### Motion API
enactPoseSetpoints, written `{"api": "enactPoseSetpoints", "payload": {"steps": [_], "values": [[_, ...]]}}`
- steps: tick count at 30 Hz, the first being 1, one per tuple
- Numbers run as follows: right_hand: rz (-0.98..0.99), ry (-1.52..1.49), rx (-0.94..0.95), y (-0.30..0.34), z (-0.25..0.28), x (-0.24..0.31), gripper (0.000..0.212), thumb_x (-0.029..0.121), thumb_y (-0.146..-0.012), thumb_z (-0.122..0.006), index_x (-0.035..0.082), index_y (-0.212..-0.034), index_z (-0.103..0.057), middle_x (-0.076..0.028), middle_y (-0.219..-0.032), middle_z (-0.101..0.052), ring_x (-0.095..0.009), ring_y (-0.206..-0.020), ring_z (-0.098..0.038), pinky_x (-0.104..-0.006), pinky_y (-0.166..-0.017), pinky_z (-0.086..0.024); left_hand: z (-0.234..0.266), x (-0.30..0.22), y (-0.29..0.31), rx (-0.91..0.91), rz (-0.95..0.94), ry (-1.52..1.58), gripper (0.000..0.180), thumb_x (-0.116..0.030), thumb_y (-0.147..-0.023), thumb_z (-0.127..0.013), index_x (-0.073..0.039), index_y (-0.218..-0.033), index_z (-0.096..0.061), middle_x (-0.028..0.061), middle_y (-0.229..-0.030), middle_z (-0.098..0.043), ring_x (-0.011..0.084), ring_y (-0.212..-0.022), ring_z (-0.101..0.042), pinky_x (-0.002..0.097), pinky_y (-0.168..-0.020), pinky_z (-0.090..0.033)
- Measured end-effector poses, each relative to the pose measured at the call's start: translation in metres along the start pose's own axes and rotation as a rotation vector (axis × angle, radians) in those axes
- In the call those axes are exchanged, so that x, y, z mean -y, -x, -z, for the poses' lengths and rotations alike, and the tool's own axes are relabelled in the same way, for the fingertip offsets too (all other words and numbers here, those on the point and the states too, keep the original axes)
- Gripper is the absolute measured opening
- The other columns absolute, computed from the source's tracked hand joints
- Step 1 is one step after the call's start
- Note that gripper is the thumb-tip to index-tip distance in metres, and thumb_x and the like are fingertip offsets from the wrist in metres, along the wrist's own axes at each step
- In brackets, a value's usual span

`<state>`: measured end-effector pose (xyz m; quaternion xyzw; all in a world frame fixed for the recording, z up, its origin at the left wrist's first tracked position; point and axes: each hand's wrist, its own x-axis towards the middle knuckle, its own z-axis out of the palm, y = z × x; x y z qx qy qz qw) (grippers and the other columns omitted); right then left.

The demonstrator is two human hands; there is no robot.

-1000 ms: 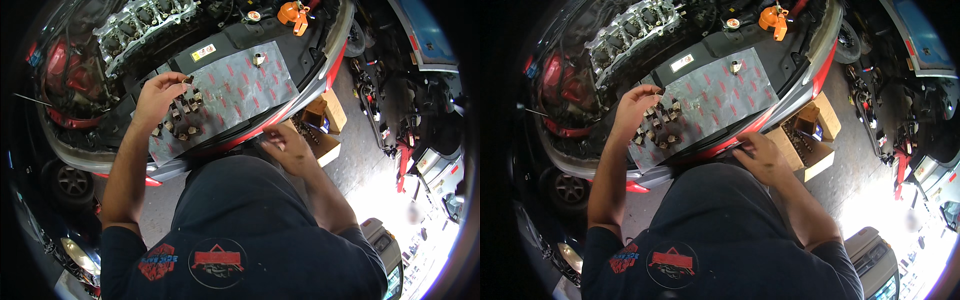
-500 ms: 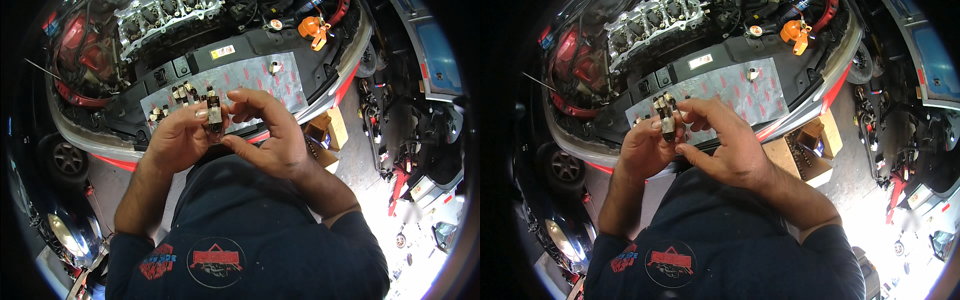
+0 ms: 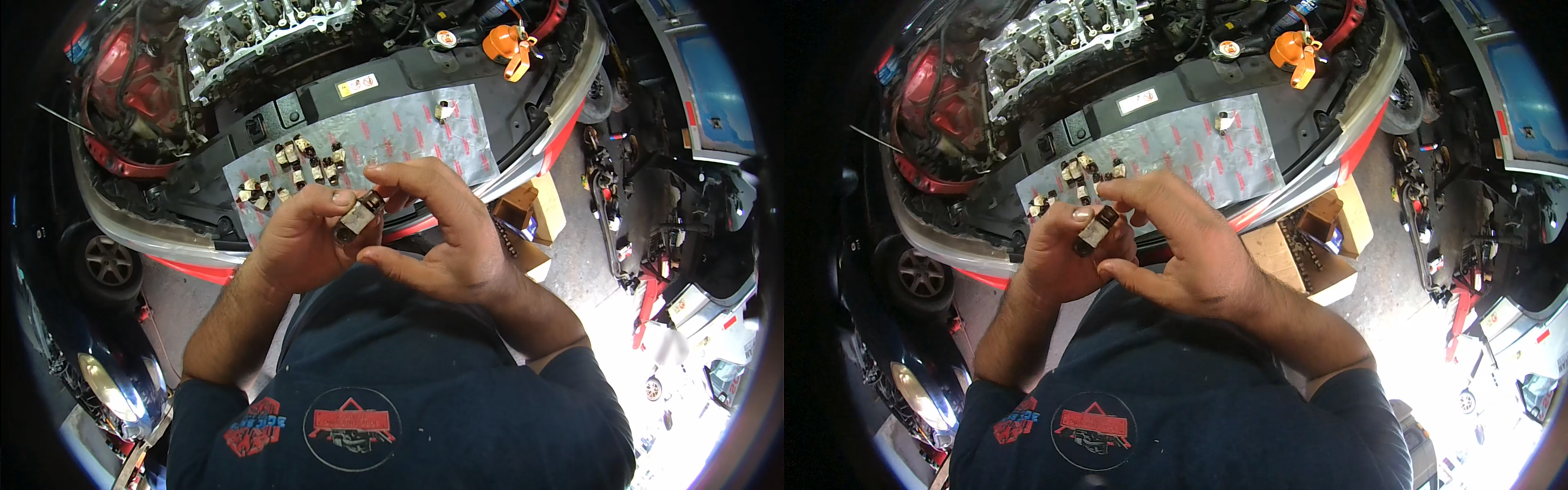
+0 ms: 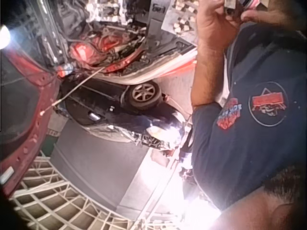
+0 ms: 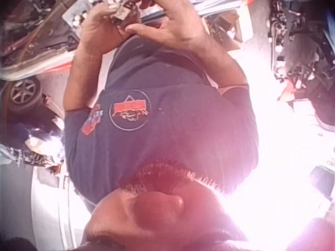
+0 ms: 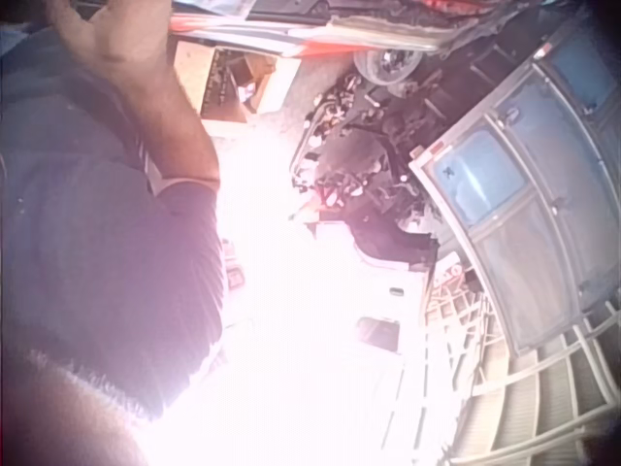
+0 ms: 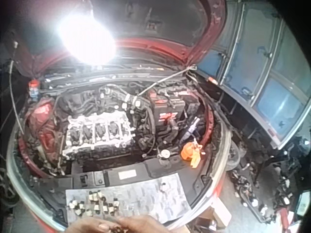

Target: The person stands at the front of a car with the hood open and sorts small cylindrical metal valve lifters on a protective sheet laid over the radiator support. They pick up individual lifters, rotate them to inspect the surfaces, and place them into separate groups on the sheet. The person handles the lifters one at a time, occasionally comparing two pieces before setting them down.

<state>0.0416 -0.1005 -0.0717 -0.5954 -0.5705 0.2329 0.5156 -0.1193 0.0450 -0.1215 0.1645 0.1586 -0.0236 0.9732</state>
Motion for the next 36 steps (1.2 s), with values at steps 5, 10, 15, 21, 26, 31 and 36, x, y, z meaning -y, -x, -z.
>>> {"api": "enactPoseSetpoints", "payload": {"steps": [5, 10, 15, 21, 26, 31, 36], "values": [[-0.071, -0.080, 0.032, 0.008, 0.004, 0.003, 0.056, 0.006, -0.079, -0.083, -0.001, -0.130, -0.062, -0.013, -0.111, -0.066, -0.023, -0.097, -0.066, -0.0347, -0.086, -0.053, -0.007, 0.004, -0.002, -0.047, 0.068, 0.024, 0.048, -0.031, -0.093, -0.058, 0.006, -0.124, -0.061, 0.0121, -0.097, -0.068, 0.0171, -0.074, -0.061, 0.0379, -0.077, -0.051], [-0.095, -0.100, 0.031, 0.013, 0.006, -0.001, 0.041, 0.002, -0.082, -0.079, -0.001, -0.121, -0.066, -0.013, -0.104, -0.069, -0.025, -0.095, -0.068, -0.0355, -0.086, -0.053, -0.012, 0.002, -0.003, -0.008, 0.198, 0.111, 0.033, -0.026, -0.097, -0.056, 0.002, -0.109, -0.068, 0.0060, -0.091, -0.068, 0.0152, -0.074, -0.059, 0.0341, -0.077, -0.047], [-0.053, -0.039, 0.007, 0.023, 0.012, -0.013, 0.030, 0.001, -0.082, -0.079, -0.001, -0.111, -0.070, -0.012, -0.097, -0.071, -0.026, -0.093, -0.070, -0.0358, -0.083, -0.054, -0.001, 0.009, -0.010, -0.004, 0.275, 0.088, 0.036, -0.030, -0.098, -0.057, 0.003, -0.109, -0.068, 0.0054, -0.086, -0.066, 0.0147, -0.071, -0.056, 0.0323, -0.072, -0.045], [-0.322, 0.088, -0.104, 0.056, 0.014, -0.066, 0.021, 0.005, -0.084, -0.078, 0.001, -0.104, -0.072, -0.011, -0.097, -0.072, -0.019, -0.088, -0.070, -0.0324, -0.082, -0.056, 0.025, 0.023, -0.040, -0.208, 0.327, -0.145, 0.056, -0.048, -0.105, -0.050, 0.004, -0.118, -0.065, 0.0022, -0.079, -0.061, 0.0135, -0.071, -0.051, 0.0297, -0.072, -0.042], [-0.700, 0.256, -0.412, 0.074, 0.012, -0.137, 0.023, 0.015, -0.086, -0.079, 0.001, -0.104, -0.074, -0.012, -0.094, -0.072, -0.019, -0.081, -0.071, -0.0321, -0.076, -0.057, 0.050, 0.038, -0.050, -0.399, 0.328, -0.346, 0.055, -0.049, -0.106, -0.048, 0.001, -0.121, -0.064, 0.0018, -0.081, -0.063, 0.0116, -0.072, -0.050, 0.0271, -0.072, -0.040], [-0.628, 0.399, -0.538, 0.077, 0.012, -0.177, 0.026, 0.022, -0.086, -0.078, 0.003, -0.102, -0.074, -0.012, -0.094, -0.071, -0.025, -0.082, -0.070, -0.0362, -0.075, -0.057, 0.061, 0.045, -0.040, -0.494, 0.290, -0.528, 0.047, -0.045, -0.105, -0.054, -0.002, -0.119, -0.066, 0.0015, -0.080, -0.060, 0.0119, -0.074, -0.049, 0.0259, -0.071, -0.038], [-0.569, 0.529, -0.494, 0.075, 0.008, -0.188, 0.025, 0.022, -0.084, -0.078, 0.003, -0.099, -0.073, -0.012, -0.094, -0.071, -0.030, -0.091, -0.069, -0.0415, -0.085, -0.054, 0.058, 0.040, -0.033, -0.520, 0.256, -0.679, 0.047, -0.042, -0.103, -0.058, 0.000, -0.125, -0.065, 0.0022, -0.083, -0.062, 0.0097, -0.074, -0.051, 0.0232, -0.070, -0.039]]}}
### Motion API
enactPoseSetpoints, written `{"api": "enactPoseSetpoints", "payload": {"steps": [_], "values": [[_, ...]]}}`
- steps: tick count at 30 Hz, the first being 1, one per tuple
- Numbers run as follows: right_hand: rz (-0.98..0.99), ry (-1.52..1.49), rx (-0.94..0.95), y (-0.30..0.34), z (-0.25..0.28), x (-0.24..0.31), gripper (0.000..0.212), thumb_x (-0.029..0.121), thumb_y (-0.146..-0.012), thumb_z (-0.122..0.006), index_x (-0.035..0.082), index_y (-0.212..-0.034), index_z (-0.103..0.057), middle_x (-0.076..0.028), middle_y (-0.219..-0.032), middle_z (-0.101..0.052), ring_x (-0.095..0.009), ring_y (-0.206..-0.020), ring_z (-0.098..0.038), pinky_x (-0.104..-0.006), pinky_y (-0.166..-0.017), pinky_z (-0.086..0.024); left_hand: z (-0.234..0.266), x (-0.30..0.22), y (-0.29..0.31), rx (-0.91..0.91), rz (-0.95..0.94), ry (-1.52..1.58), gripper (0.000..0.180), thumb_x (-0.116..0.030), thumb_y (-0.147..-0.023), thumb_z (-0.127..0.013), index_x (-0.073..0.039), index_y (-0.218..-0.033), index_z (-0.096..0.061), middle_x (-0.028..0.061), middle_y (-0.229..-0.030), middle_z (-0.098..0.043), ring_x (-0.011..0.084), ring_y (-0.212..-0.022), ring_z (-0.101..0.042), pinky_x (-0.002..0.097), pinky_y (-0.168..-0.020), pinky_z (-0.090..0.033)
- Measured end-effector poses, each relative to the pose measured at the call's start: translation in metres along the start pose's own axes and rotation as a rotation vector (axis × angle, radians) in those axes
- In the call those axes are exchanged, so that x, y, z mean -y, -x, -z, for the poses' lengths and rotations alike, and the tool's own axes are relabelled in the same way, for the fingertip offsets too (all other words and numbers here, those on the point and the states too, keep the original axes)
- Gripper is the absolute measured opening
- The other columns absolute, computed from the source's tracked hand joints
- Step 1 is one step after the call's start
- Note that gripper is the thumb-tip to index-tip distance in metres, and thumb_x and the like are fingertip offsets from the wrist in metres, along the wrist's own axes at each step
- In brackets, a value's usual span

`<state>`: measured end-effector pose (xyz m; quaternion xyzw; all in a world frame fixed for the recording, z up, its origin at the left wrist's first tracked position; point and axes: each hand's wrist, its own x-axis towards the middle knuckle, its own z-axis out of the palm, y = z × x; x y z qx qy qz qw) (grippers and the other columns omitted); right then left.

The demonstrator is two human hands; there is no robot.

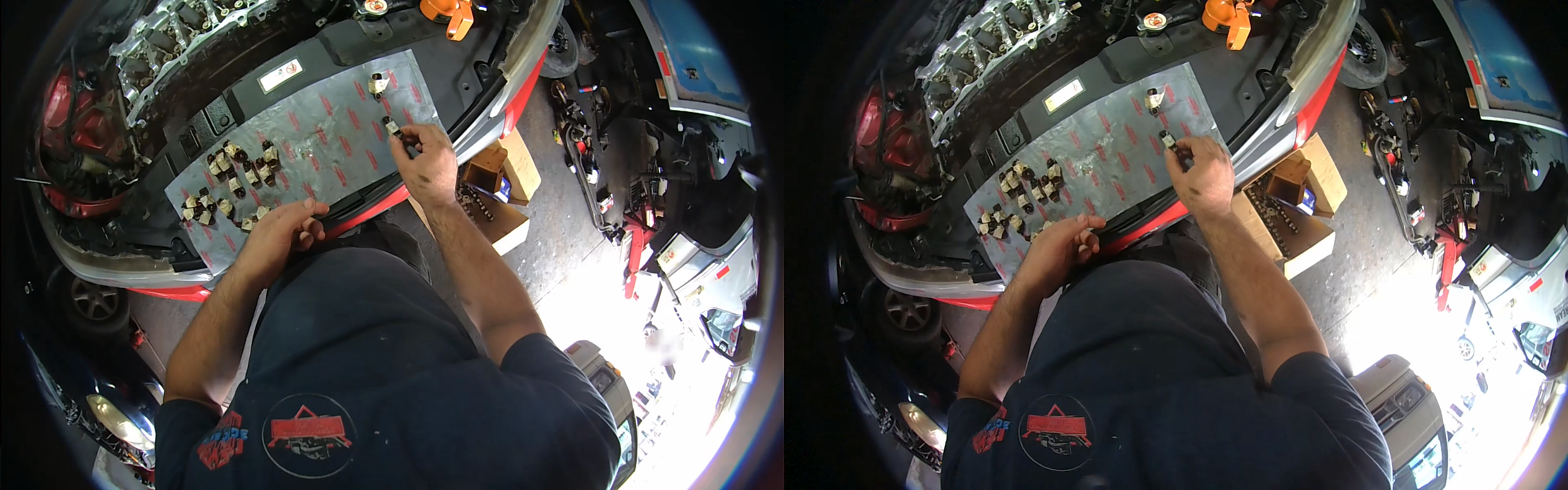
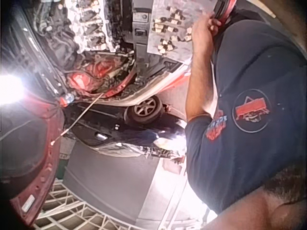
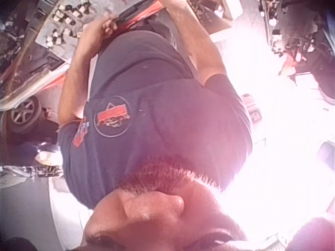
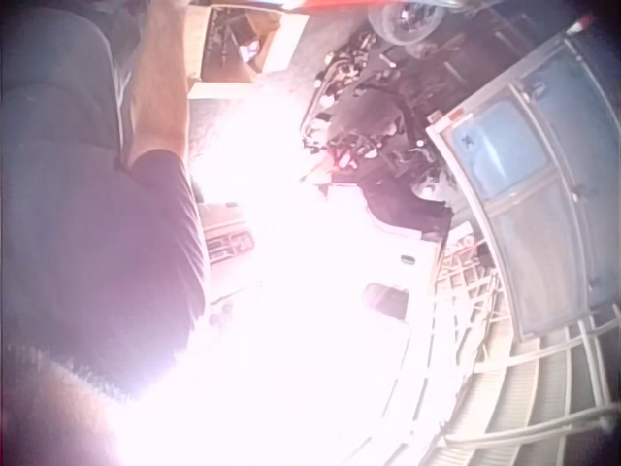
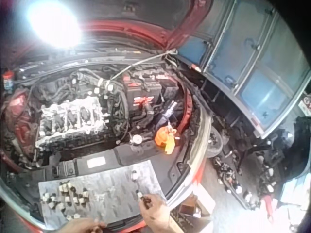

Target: The person stands at the front of a car with the hood open and sorts small cylindrical metal valve lifters on a protective sheet laid over the radiator support. They pick up individual lifters, rotate them to inspect the surfaces, and place them into separate groups on the sheet. The person handles the lifters one at a time, occasionally comparing two pieces before setting them down.

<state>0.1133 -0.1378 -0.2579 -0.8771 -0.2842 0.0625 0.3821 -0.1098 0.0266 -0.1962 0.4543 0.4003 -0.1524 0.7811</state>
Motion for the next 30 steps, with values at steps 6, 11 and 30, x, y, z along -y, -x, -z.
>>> {"api": "enactPoseSetpoints", "payload": {"steps": [6, 11, 30], "values": [[0.009, 0.025, 0.032, 0.002, 0.003, 0.001, 0.028, 0.021, -0.082, -0.080, 0.003, -0.101, -0.072, -0.011, -0.096, -0.070, -0.031, -0.096, -0.067, -0.0431, -0.091, -0.052, 0.004, -0.001, 0.008, -0.008, -0.051, -0.058, 0.047, -0.042, -0.102, -0.059, -0.002, -0.126, -0.066, 0.0009, -0.087, -0.063, 0.0065, -0.075, -0.050, 0.0214, -0.072, -0.040], [0.006, 0.071, 0.060, 0.001, 0.006, 0.003, 0.031, 0.022, -0.081, -0.081, 0.003, -0.103, -0.071, -0.012, -0.097, -0.069, -0.032, -0.099, -0.065, -0.0439, -0.091, -0.051, 0.009, -0.002, 0.011, -0.041, -0.070, -0.069, 0.044, -0.037, -0.103, -0.057, -0.001, -0.127, -0.065, 0.0007, -0.086, -0.063, 0.0059, -0.072, -0.051, 0.0201, -0.070, -0.039], [0.099, 0.179, 0.026, 0.003, 0.016, 0.014, 0.047, 0.029, -0.079, -0.087, 0.002, -0.111, -0.066, -0.014, -0.100, -0.066, -0.031, -0.096, -0.065, -0.0436, -0.089, -0.051, 0.057, -0.025, 0.007, -0.661, -0.632, -0.829, 0.031, -0.025, -0.088, -0.078, -0.003, -0.108, -0.071, 0.0071, -0.079, -0.059, 0.0242, -0.073, -0.059, 0.0380, -0.070, -0.050]]}}
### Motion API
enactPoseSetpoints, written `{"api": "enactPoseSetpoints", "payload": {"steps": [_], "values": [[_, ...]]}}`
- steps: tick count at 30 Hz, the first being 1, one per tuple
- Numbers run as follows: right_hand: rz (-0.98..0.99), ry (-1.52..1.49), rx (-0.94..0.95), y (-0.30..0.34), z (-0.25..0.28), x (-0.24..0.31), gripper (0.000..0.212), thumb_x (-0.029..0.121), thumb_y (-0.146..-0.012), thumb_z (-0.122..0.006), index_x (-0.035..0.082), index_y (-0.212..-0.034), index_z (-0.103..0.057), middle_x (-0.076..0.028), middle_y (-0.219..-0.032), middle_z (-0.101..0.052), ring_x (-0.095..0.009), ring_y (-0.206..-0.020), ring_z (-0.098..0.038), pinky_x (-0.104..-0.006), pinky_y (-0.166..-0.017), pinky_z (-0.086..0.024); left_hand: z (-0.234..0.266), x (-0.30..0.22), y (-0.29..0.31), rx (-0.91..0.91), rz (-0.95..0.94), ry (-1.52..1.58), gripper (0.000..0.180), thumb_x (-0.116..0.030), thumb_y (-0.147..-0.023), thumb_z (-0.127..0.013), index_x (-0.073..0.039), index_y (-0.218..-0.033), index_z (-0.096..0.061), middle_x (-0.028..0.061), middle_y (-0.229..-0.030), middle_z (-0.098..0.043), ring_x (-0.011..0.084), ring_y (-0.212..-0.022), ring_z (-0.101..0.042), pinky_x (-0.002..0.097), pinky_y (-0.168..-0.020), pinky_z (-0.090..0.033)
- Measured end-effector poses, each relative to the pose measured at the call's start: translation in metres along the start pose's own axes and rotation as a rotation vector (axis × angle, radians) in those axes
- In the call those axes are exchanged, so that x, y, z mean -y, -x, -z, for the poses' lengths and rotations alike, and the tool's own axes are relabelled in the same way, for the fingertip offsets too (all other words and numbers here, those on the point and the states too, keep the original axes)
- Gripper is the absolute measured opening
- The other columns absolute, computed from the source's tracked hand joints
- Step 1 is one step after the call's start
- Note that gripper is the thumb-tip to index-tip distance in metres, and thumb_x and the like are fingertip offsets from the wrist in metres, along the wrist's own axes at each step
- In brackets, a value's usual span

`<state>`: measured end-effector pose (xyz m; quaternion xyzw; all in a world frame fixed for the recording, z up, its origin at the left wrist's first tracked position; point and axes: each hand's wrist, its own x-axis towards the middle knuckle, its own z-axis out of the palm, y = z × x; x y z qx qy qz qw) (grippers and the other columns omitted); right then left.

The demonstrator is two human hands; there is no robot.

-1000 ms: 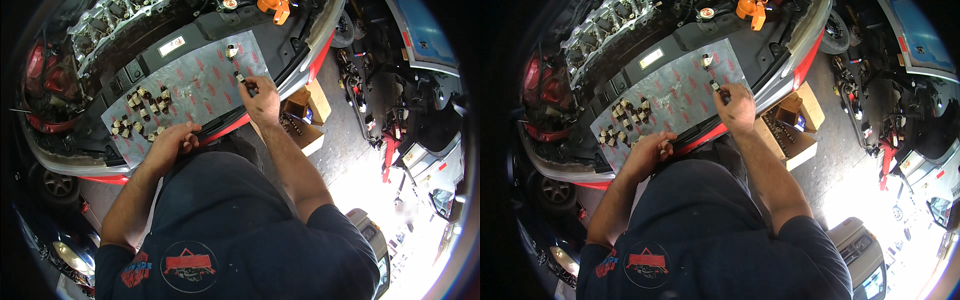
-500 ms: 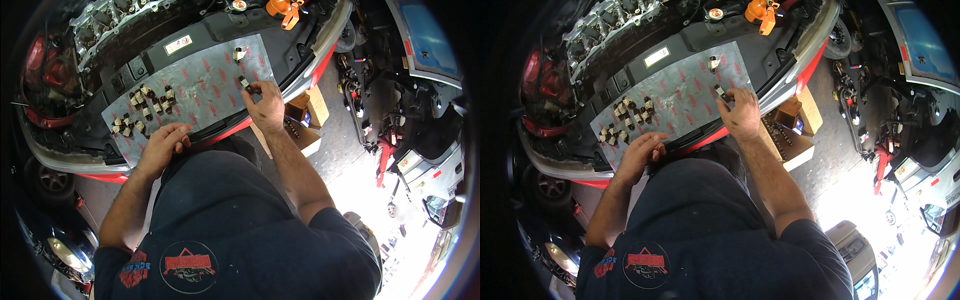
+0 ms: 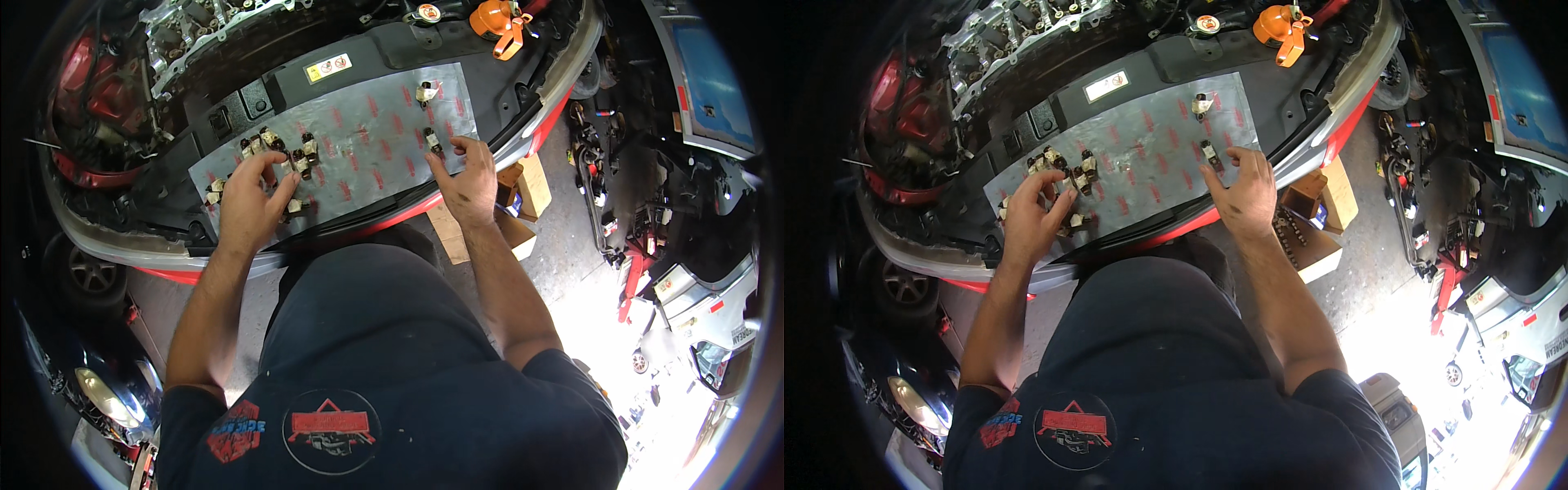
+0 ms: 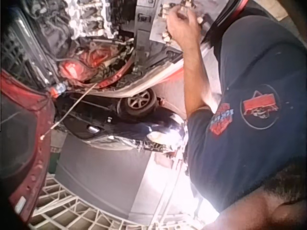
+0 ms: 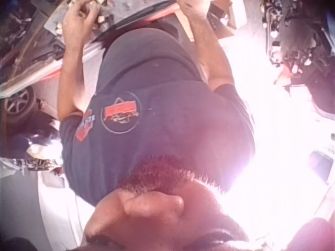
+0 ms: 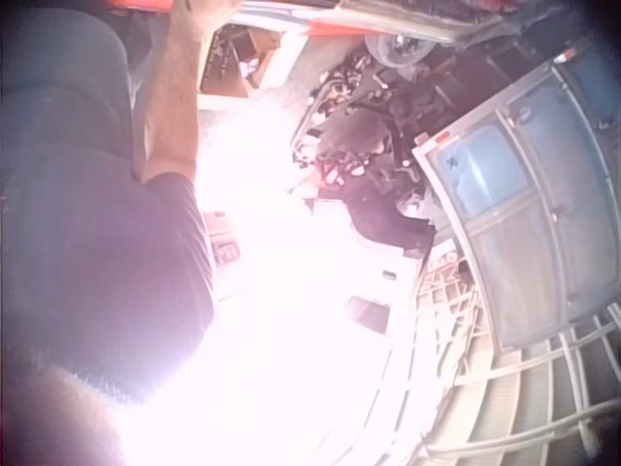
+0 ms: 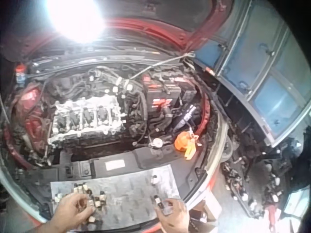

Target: The person stands at the front of a car with the hood open and sorts small cylindrical metal valve lifters on a protective sheet laid over the radiator support. They pick up individual lifters, rotate them to inspect the surfaces, and place them into separate groups on the sheet. The person handles the lifters one at a time, occasionally comparing two pieces before setting them down.

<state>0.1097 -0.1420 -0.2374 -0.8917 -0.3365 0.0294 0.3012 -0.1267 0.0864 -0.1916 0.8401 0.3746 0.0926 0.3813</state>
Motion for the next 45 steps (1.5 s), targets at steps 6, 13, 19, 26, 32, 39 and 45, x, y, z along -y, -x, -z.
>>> {"api": "enactPoseSetpoints", "payload": {"steps": [6, 13, 19, 26, 32, 39, 45], "values": [[-0.060, -0.055, 0.044, 0.010, 0.017, 0.014, 0.051, 0.025, -0.080, -0.086, 0.003, -0.120, -0.063, -0.014, -0.106, -0.064, -0.031, -0.100, -0.063, -0.0434, -0.092, -0.050, -0.023, -0.017, -0.036, 0.018, 0.060, -0.315, 0.044, -0.044, -0.087, -0.075, -0.001, -0.091, -0.074, 0.0177, -0.083, -0.069, 0.0330, -0.078, -0.068, 0.0419, -0.073, -0.053], [-0.060, -0.192, 0.075, 0.026, 0.030, 0.036, 0.046, 0.019, -0.082, -0.084, 0.002, -0.120, -0.063, -0.015, -0.108, -0.064, -0.029, -0.100, -0.064, -0.0404, -0.090, -0.053, -0.022, -0.022, -0.057, 0.096, 0.120, -0.318, 0.038, -0.040, -0.086, -0.070, -0.002, -0.082, -0.075, 0.0178, -0.081, -0.074, 0.0330, -0.080, -0.073, 0.0443, -0.073, -0.057], [-0.050, -0.428, 0.209, 0.024, 0.044, 0.072, 0.048, 0.017, -0.082, -0.084, 0.003, -0.124, -0.064, -0.013, -0.109, -0.064, -0.023, -0.095, -0.064, -0.0350, -0.084, -0.054, -0.016, -0.013, -0.044, 0.327, 0.366, 0.698, 0.034, -0.034, -0.093, -0.064, 0.000, -0.089, -0.071, 0.0036, -0.074, -0.064, 0.0165, -0.067, -0.058, 0.0327, -0.064, -0.046], [0.246, -0.707, 0.389, 0.012, 0.065, 0.120, 0.064, 0.012, -0.077, -0.088, 0.004, -0.135, -0.061, -0.009, -0.110, -0.063, -0.018, -0.095, -0.061, -0.0319, -0.083, -0.052, -0.023, -0.047, 0.014, 0.695, 0.369, 1.588, 0.040, -0.037, -0.094, -0.065, 0.002, -0.103, -0.067, 0.0034, -0.075, -0.057, 0.0166, -0.061, -0.050, 0.0327, -0.063, -0.045], [0.405, -0.750, 0.401, 0.009, 0.082, 0.129, 0.068, 0.014, -0.075, -0.090, 0.002, -0.135, -0.059, -0.013, -0.114, -0.061, -0.025, -0.102, -0.063, -0.0356, -0.085, -0.054, -0.020, -0.057, 0.019, 0.809, 0.121, 1.564, 0.045, -0.044, -0.089, -0.072, -0.001, -0.099, -0.065, 0.0037, -0.084, -0.056, 0.0146, -0.059, -0.049, 0.0330, -0.056, -0.040], [0.566, -0.730, 0.322, 0.007, 0.089, 0.132, 0.066, 0.016, -0.073, -0.093, -0.003, -0.128, -0.062, -0.015, -0.113, -0.064, -0.026, -0.098, -0.066, -0.0358, -0.083, -0.055, -0.017, -0.051, 0.018, 0.875, 0.136, 1.462, 0.051, -0.042, -0.087, -0.074, 0.005, -0.105, -0.065, 0.0052, -0.082, -0.061, 0.0142, -0.066, -0.053, 0.0284, -0.062, -0.043], [0.456, -0.780, 0.458, 0.012, 0.098, 0.135, 0.055, 0.008, -0.076, -0.088, -0.001, -0.125, -0.064, -0.013, -0.111, -0.064, -0.023, -0.094, -0.066, -0.0343, -0.081, -0.054, -0.016, -0.055, 0.018, 0.977, 0.147, 1.377, 0.048, -0.036, -0.087, -0.057, 0.006, -0.109, -0.066, 0.0061, -0.082, -0.061, 0.0135, -0.065, -0.051, 0.0280, -0.060, -0.040]]}}
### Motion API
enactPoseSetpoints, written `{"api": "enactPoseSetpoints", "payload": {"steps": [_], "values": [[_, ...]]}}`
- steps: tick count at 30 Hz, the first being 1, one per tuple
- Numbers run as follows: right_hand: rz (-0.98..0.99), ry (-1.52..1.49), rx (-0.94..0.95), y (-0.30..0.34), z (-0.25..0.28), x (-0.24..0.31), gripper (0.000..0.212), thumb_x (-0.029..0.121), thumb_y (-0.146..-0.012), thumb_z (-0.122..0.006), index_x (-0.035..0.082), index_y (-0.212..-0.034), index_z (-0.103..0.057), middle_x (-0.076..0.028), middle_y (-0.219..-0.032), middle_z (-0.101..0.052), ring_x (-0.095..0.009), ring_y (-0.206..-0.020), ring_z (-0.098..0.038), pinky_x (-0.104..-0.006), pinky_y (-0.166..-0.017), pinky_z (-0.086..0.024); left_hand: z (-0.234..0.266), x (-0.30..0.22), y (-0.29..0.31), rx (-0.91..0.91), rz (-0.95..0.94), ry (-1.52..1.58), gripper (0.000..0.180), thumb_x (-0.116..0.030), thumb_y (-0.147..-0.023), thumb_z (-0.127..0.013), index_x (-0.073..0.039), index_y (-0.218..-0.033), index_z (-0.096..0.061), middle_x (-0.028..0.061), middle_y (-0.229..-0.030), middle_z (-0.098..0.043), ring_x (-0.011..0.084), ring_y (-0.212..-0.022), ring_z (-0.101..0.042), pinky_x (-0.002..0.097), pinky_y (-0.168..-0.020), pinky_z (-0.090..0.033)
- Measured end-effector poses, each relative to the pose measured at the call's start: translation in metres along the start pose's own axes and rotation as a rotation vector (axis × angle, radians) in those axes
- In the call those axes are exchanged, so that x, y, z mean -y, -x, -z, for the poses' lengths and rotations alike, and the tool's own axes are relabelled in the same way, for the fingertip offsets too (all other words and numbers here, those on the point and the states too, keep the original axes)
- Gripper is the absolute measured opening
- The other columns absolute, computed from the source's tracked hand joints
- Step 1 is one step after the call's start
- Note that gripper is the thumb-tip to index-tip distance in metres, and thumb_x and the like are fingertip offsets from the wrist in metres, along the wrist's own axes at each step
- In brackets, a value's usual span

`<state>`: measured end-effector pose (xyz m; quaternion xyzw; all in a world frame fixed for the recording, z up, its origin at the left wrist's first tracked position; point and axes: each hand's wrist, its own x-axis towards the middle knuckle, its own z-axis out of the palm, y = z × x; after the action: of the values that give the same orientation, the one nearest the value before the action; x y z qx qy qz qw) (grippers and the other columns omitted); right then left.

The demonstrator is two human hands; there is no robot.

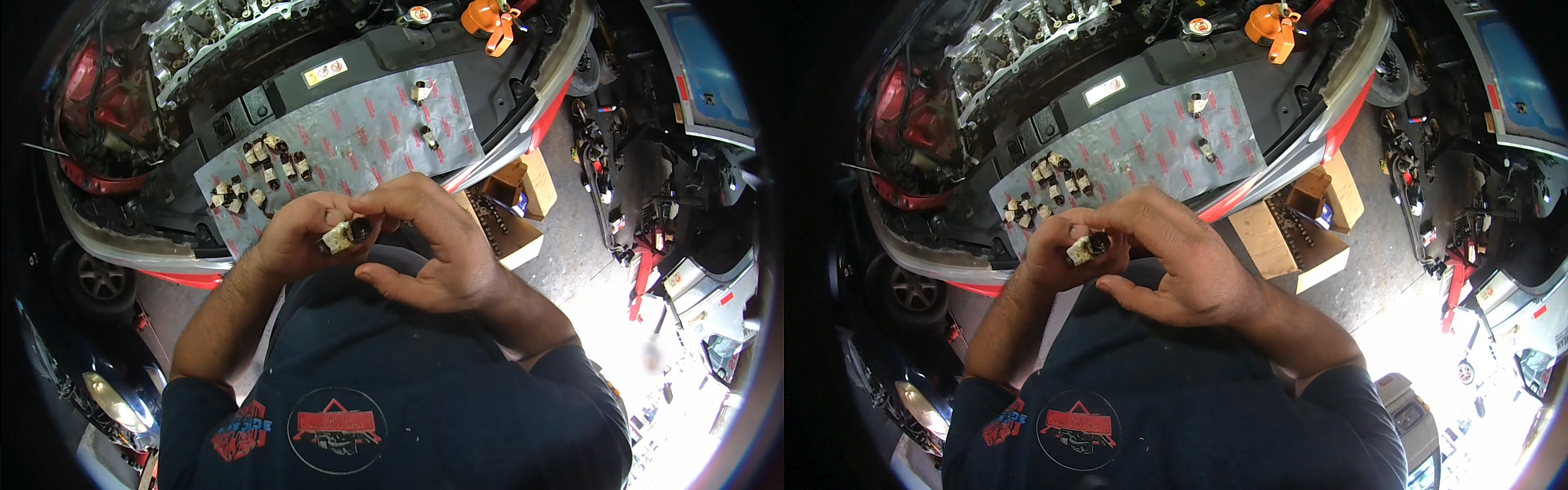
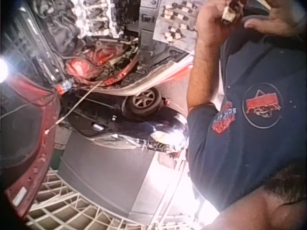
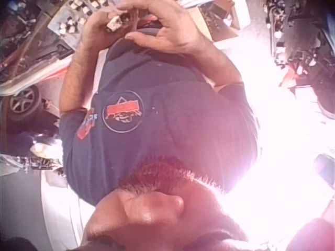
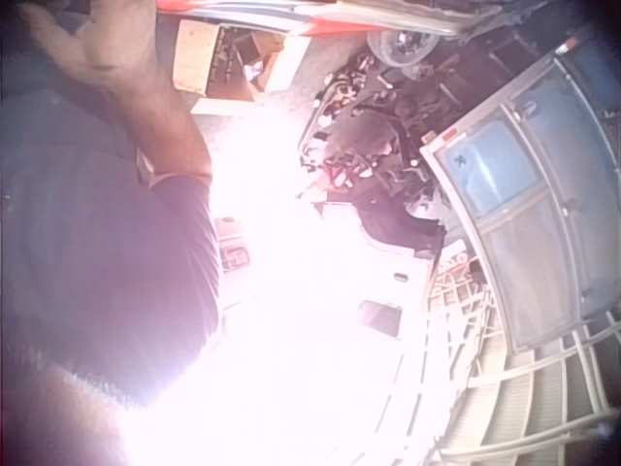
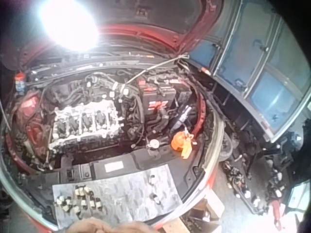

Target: The person stands at the front of a car with the hood open and sorts small cylindrical metal valve lifters on a protective sheet laid over the radiator support. They pick up individual lifters, rotate them to inspect the surfaces, and place them into separate groups on the sheet. The person handles the lifters one at a time, occasionally comparing two pieces before setting them down.

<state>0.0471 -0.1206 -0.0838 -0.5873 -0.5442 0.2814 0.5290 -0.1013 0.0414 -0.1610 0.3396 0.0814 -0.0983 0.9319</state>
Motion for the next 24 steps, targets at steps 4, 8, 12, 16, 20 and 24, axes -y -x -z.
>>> {"api": "enactPoseSetpoints", "payload": {"steps": [4, 8, 12, 16, 20, 24], "values": [[-0.111, -0.039, 0.016, 0.005, -0.001, 0.003, 0.044, 0.002, -0.078, -0.084, 0.000, -0.118, -0.066, -0.011, -0.102, -0.066, -0.021, -0.086, -0.066, -0.0327, -0.076, -0.053, -0.005, -0.007, 0.005, -0.019, 0.190, 0.152, 0.048, -0.037, -0.087, -0.049, 0.006, -0.100, -0.065, 0.0104, -0.081, -0.061, 0.0160, -0.063, -0.052, 0.0298, -0.058, -0.041], [-0.104, 0.039, -0.026, 0.008, -0.002, 0.004, 0.034, 0.003, -0.079, -0.083, -0.001, -0.109, -0.067, -0.011, -0.094, -0.066, -0.021, -0.080, -0.066, -0.0323, -0.073, -0.054, -0.013, -0.008, 0.004, -0.066, 0.283, 0.362, 0.048, -0.037, -0.089, -0.046, 0.007, -0.097, -0.064, 0.0127, -0.081, -0.061, 0.0168, -0.060, -0.048, 0.0295, -0.055, -0.039], [-0.011, 0.159, -0.074, 0.009, -0.003, 0.003, 0.028, 0.002, -0.080, -0.082, 0.001, -0.104, -0.066, -0.011, -0.091, -0.064, -0.023, -0.079, -0.067, -0.0337, -0.070, -0.055, -0.018, -0.009, 0.001, -0.066, 0.333, 0.445, 0.046, -0.036, -0.091, -0.044, 0.005, -0.097, -0.065, 0.0103, -0.078, -0.058, 0.0151, -0.056, -0.043, 0.0286, -0.052, -0.036], [0.047, 0.245, -0.100, 0.009, -0.005, 0.001, 0.028, 0.004, -0.076, -0.085, 0.002, -0.098, -0.068, -0.010, -0.085, -0.065, -0.026, -0.076, -0.066, -0.0362, -0.065, -0.052, -0.021, -0.011, -0.001, -0.091, 0.370, 0.453, 0.035, -0.034, -0.095, -0.046, -0.003, -0.089, -0.062, 0.0044, -0.072, -0.053, 0.0124, -0.057, -0.041, 0.0285, -0.052, -0.034], [0.082, 0.231, -0.147, 0.012, -0.011, -0.002, 0.028, 0.005, -0.074, -0.086, 0.003, -0.096, -0.068, -0.010, -0.083, -0.066, -0.026, -0.073, -0.066, -0.0372, -0.064, -0.051, -0.024, -0.013, -0.002, -0.129, 0.410, 0.391, 0.030, -0.033, -0.095, -0.049, -0.007, -0.084, -0.060, 0.0018, -0.068, -0.051, 0.0118, -0.056, -0.041, 0.0288, -0.053, -0.034], [0.079, 0.269, -0.142, 0.014, -0.012, -0.004, 0.033, 0.008, -0.072, -0.090, 0.002, -0.097, -0.070, -0.010, -0.086, -0.068, -0.024, -0.075, -0.067, -0.0340, -0.067, -0.052, -0.025, -0.014, -0.004, -0.186, 0.417, 0.307, 0.029, -0.033, -0.094, -0.051, -0.008, -0.083, -0.060, 0.0010, -0.066, -0.050, 0.0118, -0.054, -0.041, 0.0294, -0.053, -0.036]]}}
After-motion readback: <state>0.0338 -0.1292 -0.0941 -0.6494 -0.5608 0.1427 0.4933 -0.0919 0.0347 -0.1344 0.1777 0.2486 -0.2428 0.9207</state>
